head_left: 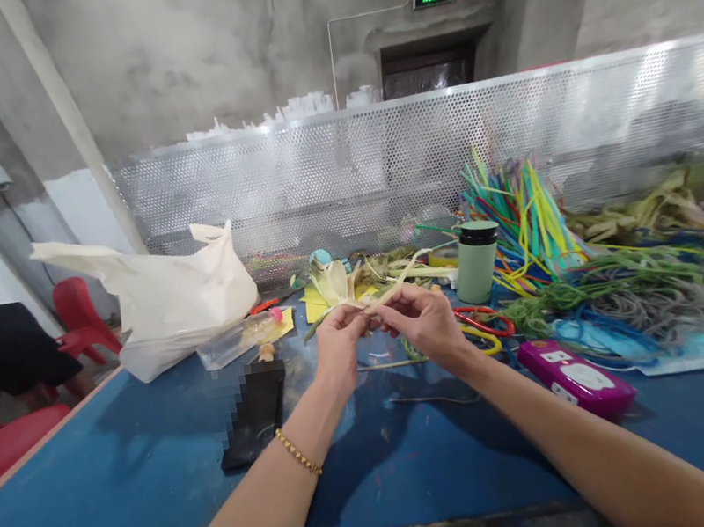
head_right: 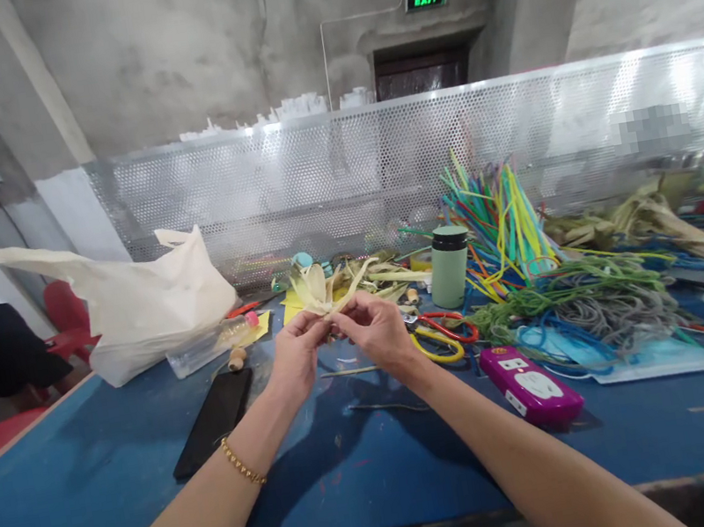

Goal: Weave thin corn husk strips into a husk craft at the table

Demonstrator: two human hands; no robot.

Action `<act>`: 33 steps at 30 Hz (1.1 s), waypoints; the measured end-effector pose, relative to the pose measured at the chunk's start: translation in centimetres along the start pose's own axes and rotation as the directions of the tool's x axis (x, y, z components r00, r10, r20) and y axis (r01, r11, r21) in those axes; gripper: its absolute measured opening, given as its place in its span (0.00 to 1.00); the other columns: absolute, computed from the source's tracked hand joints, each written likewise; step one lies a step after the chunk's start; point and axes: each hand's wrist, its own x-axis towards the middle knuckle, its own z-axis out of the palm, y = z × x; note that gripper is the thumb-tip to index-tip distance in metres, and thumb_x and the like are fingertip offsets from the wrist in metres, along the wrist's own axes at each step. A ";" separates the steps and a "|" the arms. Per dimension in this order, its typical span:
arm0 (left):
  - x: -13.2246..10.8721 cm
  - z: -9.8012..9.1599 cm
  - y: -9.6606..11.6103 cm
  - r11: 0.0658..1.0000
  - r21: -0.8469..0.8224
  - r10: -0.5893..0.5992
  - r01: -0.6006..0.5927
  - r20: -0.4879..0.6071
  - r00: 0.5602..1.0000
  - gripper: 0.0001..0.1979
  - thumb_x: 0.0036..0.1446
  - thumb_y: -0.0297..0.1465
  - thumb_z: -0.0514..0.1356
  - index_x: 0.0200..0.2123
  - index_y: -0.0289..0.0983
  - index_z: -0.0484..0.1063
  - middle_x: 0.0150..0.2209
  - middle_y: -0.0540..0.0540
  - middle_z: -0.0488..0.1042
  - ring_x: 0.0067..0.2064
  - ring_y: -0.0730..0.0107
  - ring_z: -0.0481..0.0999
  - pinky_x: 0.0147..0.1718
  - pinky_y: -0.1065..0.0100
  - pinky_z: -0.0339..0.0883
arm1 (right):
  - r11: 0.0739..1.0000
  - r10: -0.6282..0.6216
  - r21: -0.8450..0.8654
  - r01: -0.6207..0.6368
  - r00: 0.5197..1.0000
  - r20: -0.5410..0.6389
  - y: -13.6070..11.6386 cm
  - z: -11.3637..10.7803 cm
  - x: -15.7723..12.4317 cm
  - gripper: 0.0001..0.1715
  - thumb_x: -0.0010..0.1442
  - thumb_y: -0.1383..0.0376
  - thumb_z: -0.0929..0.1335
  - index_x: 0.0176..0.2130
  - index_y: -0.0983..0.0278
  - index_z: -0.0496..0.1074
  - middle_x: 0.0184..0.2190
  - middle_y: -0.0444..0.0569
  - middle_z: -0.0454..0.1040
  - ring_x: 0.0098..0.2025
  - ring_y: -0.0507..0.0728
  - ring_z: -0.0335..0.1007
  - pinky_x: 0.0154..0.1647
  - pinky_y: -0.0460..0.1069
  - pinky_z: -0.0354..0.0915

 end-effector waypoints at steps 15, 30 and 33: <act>-0.1 0.0 0.1 1.000 0.026 -0.011 0.011 -0.005 1.000 0.09 0.40 0.30 0.70 0.23 0.33 0.74 0.23 0.50 0.72 0.27 0.76 0.67 0.30 0.71 0.60 | 0.904 -0.125 -0.408 0.130 0.991 0.038 -0.5 -1.8 0.9 0.10 0.60 0.65 0.65 0.32 0.66 0.76 0.30 0.49 0.74 0.29 0.52 0.66 0.28 0.47 0.62; -0.4 -0.1 0.6 0.984 0.178 -0.044 0.032 0.065 0.997 0.11 0.40 0.33 0.71 0.21 0.33 0.75 0.21 0.49 0.71 0.26 0.76 0.64 0.28 0.71 0.56 | 0.979 0.201 -0.044 -0.197 0.930 0.309 0.2 -2.3 1.1 0.21 0.57 0.50 0.69 0.27 0.65 0.69 0.16 0.41 0.67 0.18 0.49 0.59 0.19 0.44 0.55; -0.4 -0.2 0.6 0.986 0.162 -0.048 0.041 0.044 0.998 0.10 0.38 0.31 0.72 0.21 0.34 0.75 0.21 0.49 0.71 0.26 0.76 0.65 0.29 0.71 0.57 | 0.965 0.245 0.009 -0.264 0.907 0.344 0.2 -2.4 1.0 0.20 0.58 0.51 0.68 0.28 0.64 0.67 0.14 0.36 0.59 0.15 0.46 0.49 0.15 0.43 0.46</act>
